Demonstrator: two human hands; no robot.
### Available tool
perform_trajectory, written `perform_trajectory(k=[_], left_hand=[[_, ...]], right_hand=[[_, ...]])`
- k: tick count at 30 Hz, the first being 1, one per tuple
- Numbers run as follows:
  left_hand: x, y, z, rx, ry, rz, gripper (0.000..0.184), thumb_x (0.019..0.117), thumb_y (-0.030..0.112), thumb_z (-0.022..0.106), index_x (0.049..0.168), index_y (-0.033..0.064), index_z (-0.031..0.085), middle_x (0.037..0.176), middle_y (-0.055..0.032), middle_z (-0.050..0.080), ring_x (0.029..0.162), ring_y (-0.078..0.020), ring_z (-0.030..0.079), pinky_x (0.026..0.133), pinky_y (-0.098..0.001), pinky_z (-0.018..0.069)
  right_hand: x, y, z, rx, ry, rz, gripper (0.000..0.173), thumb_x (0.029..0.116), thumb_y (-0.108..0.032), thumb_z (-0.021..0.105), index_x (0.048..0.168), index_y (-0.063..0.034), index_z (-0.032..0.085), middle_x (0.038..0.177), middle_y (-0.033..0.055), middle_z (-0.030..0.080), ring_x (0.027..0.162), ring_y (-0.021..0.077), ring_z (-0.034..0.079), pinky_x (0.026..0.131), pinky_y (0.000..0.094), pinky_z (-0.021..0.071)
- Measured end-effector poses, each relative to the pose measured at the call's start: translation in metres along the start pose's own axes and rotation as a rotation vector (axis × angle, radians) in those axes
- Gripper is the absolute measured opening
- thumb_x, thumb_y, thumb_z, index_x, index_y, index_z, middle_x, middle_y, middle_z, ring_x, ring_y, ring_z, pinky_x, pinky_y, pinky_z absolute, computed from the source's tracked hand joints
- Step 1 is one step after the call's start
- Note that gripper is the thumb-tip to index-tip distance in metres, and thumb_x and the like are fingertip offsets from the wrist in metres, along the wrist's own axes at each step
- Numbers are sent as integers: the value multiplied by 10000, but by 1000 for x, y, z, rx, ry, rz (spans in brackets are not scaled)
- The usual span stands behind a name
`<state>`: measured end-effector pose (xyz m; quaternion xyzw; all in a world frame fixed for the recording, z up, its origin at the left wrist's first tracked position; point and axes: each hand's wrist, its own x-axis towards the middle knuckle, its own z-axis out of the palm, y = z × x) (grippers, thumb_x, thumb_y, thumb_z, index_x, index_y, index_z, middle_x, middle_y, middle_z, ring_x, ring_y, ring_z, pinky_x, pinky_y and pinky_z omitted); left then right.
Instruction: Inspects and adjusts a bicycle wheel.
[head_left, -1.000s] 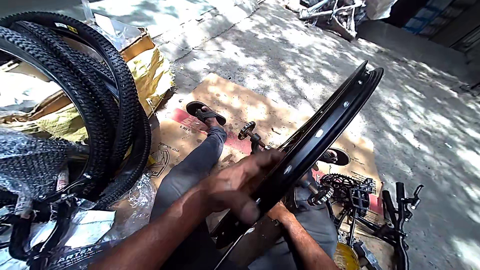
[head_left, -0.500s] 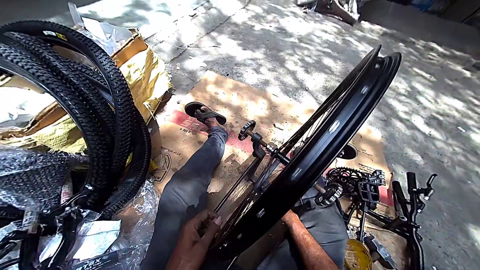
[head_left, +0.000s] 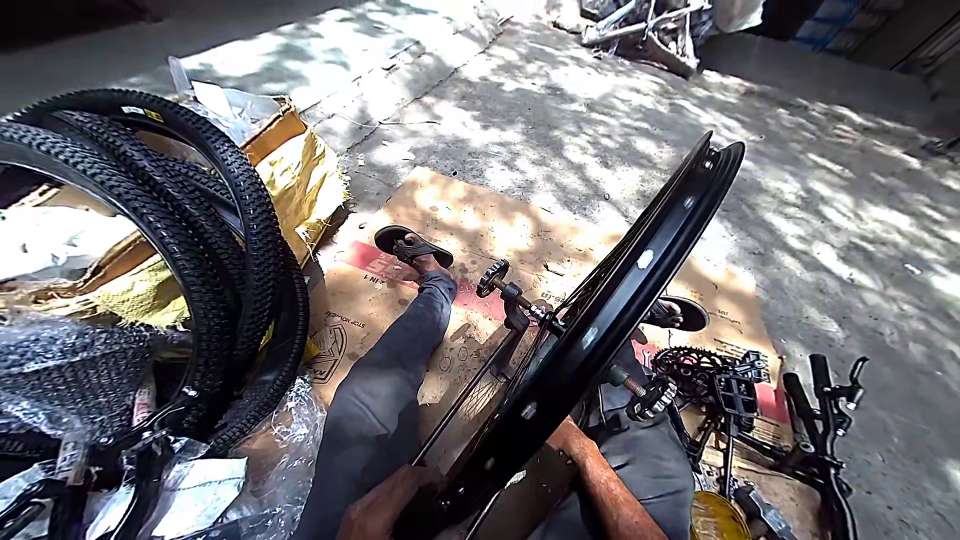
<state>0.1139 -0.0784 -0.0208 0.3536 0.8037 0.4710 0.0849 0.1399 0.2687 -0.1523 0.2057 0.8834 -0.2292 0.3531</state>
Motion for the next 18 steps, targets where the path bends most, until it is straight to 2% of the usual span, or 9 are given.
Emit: perform_trajectory(k=[2,6,8,10,12,14,16,18], left_hand=[[1,6,1,89,18,-16,523,856,530,776,1106,74,718,993,-76,743,897,-123,715,788,-346,609],[5,13,3,189,48,13,451,870,484,776,1036,66,734,947,-81,750,853,-143,724,737,-352,611],[8,22,0,204,29,-20,436,901,475,746,1024,57,733,944,-95,748,862,-171,728,756,-369,608],[15,40,-7,200,-25,-98,457,938,466,696,1035,22,736,969,-142,749,910,-231,735,820,-413,585],[16,45,-8,207,-13,-87,463,939,465,688,1015,11,736,947,-153,745,888,-244,733,807,-414,582],[14,41,-7,223,5,-41,429,936,458,700,990,35,739,921,-125,749,854,-215,734,768,-387,599],[17,48,-11,237,-64,-68,422,950,422,681,1013,10,749,947,-150,758,892,-254,748,804,-423,588],[8,25,-2,274,-19,0,396,921,450,711,974,59,748,886,-101,750,805,-193,736,704,-378,603]], right_hand=[[0,0,1,6,10,-11,607,1006,-263,571,1550,-50,409,1552,216,455,1451,367,421,1175,568,326],[3,2,2,-2,13,-25,606,1013,-251,550,1567,-64,391,1582,200,423,1476,364,387,1182,569,319],[5,4,4,-10,11,-30,568,1027,-260,535,1540,-42,429,1582,210,420,1486,368,368,1197,563,295],[5,5,4,-10,14,-37,554,1029,-252,532,1531,-36,442,1578,212,426,1489,364,365,1208,549,280],[4,4,3,-12,12,-38,549,1029,-246,533,1530,-40,446,1580,207,426,1493,360,359,1213,543,271],[3,4,3,-21,7,-38,555,1030,-253,532,1535,-40,439,1585,206,420,1498,360,351,1214,544,270],[2,4,3,-21,12,-45,551,1025,-243,542,1524,-30,450,1578,213,426,1493,368,358,1210,548,275],[3,4,3,-6,12,-39,571,1027,-248,539,1549,-51,421,1599,193,405,1508,351,337,1221,537,263]])
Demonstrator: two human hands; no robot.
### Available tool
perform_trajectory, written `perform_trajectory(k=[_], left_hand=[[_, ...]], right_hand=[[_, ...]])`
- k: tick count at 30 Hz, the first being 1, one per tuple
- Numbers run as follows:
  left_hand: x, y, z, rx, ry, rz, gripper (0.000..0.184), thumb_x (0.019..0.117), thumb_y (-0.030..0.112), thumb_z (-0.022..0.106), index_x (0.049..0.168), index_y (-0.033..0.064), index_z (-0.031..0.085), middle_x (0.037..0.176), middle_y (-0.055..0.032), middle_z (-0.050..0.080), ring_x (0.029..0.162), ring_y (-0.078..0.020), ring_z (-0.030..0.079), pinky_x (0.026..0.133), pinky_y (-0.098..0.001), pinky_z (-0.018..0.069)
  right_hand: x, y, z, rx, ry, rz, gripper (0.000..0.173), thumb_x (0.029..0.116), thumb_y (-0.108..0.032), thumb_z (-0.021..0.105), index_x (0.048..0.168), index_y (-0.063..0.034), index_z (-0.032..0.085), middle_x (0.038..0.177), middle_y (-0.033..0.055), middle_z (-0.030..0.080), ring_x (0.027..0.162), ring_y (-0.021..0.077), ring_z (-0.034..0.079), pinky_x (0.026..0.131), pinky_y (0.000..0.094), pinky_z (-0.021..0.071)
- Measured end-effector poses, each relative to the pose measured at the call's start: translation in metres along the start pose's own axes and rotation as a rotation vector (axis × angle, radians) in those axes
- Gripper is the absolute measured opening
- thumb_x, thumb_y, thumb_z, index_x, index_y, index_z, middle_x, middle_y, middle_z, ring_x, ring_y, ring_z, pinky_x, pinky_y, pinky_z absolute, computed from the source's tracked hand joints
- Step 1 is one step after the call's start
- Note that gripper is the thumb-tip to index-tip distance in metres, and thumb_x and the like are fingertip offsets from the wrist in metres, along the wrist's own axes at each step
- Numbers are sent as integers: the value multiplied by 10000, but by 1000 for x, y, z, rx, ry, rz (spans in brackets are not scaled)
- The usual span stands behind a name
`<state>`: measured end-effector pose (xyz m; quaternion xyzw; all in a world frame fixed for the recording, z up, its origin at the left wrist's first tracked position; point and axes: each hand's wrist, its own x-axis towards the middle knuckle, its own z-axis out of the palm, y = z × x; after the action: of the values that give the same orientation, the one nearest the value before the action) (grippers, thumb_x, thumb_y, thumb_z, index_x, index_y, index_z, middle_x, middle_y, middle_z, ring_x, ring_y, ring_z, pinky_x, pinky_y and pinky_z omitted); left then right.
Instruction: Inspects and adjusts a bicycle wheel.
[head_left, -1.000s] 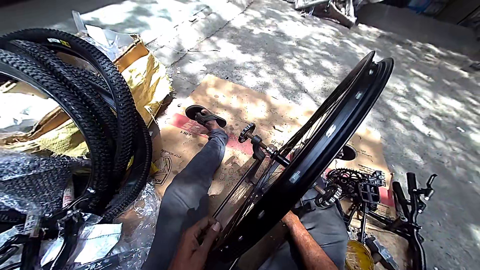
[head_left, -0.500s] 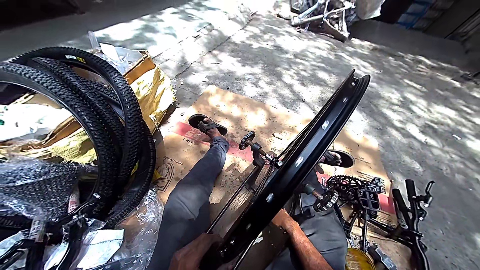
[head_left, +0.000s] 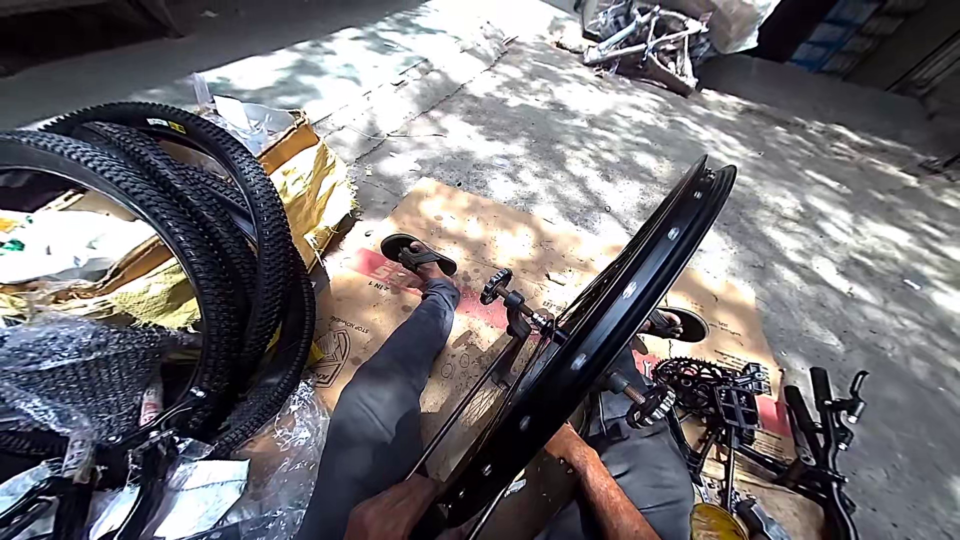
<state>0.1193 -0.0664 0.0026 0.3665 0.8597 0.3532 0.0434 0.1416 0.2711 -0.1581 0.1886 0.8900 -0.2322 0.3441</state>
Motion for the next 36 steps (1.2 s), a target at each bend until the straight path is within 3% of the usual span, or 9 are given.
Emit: perform_trajectory(k=[4,11,14,17,19,20,22,26,36], left_hand=[[-8,-16,12,19,18,43,383,907,467,721,963,88,748,861,-73,744,758,-162,724,638,-368,596],[-7,-22,19,104,-170,-4,379,950,458,639,947,90,730,829,-83,736,719,-223,728,600,-451,580],[-3,-8,3,99,-56,49,383,947,460,654,927,85,730,807,-80,732,725,-204,720,617,-412,578],[7,18,-30,-178,206,120,398,963,438,685,1136,79,705,959,-98,749,880,-169,723,795,-357,600],[16,22,-44,-297,261,163,540,920,490,719,1346,191,578,1178,-74,708,1056,-162,697,908,-366,590],[19,22,-46,-290,252,169,624,877,513,758,1377,200,554,1237,-87,686,1112,-180,677,933,-381,577],[18,19,-38,-209,187,138,641,833,516,808,1303,120,625,1185,-129,696,1090,-209,670,908,-385,573],[5,2,-5,-28,72,73,403,919,455,730,982,58,744,908,-117,729,859,-205,713,747,-364,597],[-4,-6,6,19,20,55,384,946,451,684,960,70,726,870,-90,723,770,-175,714,643,-363,593]], right_hand=[[2,1,1,-2,2,9,581,1024,-259,543,1558,-68,411,1607,186,394,1507,346,339,1210,548,276],[-1,-2,0,18,-6,17,599,1020,-249,554,1566,-62,394,1609,194,386,1506,349,338,1214,541,271],[0,-2,0,23,-1,24,608,1006,-233,571,1562,-58,399,1595,199,405,1493,352,361,1206,549,285],[0,0,-1,-1,-19,23,576,1005,-233,571,1532,-42,438,1566,210,439,1475,361,386,1197,552,298],[3,2,2,-12,-14,18,600,1009,-272,569,1543,-42,421,1568,209,437,1474,362,389,1194,553,306],[4,3,3,-14,-7,15,608,1006,-275,573,1547,-44,418,1576,207,428,1475,365,385,1190,558,311],[3,1,1,-13,-8,8,590,1008,-265,569,1536,-40,432,1588,198,415,1486,358,370,1192,558,303],[2,-1,-1,-3,-19,29,608,1008,-293,573,1545,-50,422,1562,211,443,1469,363,394,1190,560,306],[4,1,3,-4,-18,28,577,1012,-280,560,1532,-60,441,1545,213,461,1453,372,414,1174,575,323]])
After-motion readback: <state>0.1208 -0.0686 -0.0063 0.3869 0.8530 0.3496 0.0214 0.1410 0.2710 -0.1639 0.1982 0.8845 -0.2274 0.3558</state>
